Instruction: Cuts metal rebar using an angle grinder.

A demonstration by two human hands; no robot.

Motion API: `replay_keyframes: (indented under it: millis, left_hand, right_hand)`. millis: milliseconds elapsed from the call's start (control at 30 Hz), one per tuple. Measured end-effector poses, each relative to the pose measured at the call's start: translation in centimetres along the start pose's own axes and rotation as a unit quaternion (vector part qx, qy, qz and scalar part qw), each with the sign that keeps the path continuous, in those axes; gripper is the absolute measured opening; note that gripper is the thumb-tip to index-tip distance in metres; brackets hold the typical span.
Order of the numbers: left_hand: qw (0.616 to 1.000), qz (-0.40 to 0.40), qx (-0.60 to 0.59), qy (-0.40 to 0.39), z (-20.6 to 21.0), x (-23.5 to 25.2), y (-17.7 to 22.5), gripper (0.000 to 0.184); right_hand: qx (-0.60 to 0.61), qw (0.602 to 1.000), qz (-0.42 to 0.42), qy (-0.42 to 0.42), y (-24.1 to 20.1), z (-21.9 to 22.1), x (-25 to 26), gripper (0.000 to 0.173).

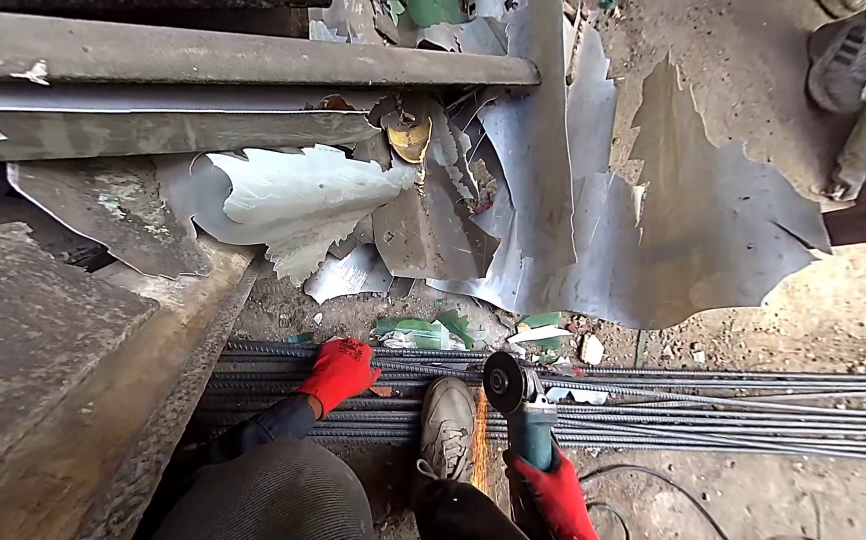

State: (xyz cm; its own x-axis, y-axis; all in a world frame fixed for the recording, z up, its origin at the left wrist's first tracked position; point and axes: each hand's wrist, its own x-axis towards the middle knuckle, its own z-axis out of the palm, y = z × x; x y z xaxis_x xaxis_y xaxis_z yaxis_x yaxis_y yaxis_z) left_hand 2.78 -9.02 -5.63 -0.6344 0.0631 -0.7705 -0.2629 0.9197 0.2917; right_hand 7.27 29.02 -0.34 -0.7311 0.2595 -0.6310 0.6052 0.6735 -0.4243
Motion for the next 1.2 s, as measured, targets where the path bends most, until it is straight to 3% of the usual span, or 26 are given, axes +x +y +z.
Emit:
replay_keyframes:
  millis: [300,1200]
  left_hand:
    - [1.000,-0.001,0.002,-0.004,-0.2,0.2,0.1,0.044]
    - [1.000,-0.002,0.007,0.002,0.0,0.5,-0.2,0.044]
  right_hand:
    - [-0.025,1.000,0.005,0.003,0.8,-0.2,-1.7,0.073]
    - [0.006,1.000,-0.012,-0.018,-0.8,-0.7,0.8,0.069]
